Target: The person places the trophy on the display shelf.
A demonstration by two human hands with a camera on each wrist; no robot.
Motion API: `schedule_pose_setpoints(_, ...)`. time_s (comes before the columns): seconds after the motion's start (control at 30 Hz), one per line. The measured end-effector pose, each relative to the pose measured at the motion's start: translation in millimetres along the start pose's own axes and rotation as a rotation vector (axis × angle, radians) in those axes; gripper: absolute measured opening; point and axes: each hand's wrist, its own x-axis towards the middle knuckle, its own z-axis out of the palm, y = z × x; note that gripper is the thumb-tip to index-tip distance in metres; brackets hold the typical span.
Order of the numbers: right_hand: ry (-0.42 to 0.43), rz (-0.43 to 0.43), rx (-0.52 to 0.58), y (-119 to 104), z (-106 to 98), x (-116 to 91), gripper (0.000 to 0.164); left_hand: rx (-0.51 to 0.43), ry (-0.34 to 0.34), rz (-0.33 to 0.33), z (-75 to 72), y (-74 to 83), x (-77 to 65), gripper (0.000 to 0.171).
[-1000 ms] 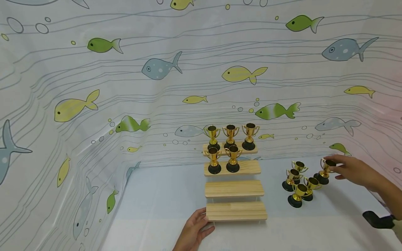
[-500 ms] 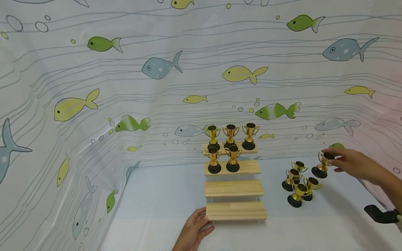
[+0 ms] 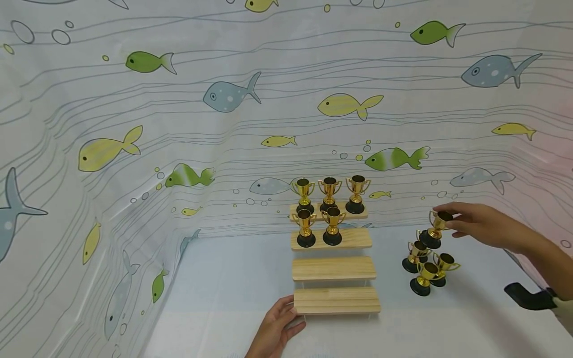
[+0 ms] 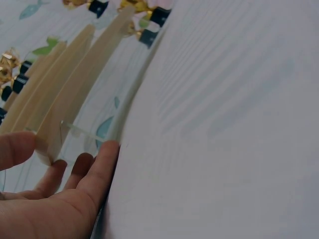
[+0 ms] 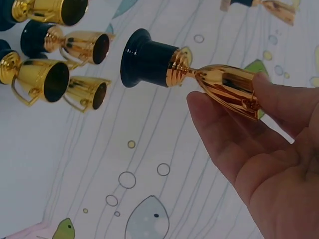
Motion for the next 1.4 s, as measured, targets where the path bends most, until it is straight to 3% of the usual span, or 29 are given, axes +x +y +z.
schedule_pose_setpoints(0.57, -0.092, -0.125, 0.01, -45, 9, 24, 0.039, 0.01, -0.01, 0.007, -1.3, -1.9, 0.9, 0.061)
schedule_pose_setpoints(0.8, -0.098, -0.198, 0.015, -57, 13, 34, 0.039, 0.006, 0.0, 0.004, -1.8, -2.8, 1.3, 0.062)
schedule_pose_setpoints(1.4, -0.167, -0.271, 0.049, -82, 26, 61, 0.04, 0.009, 0.004, -0.004, -0.5, -1.6, 1.6, 0.06)
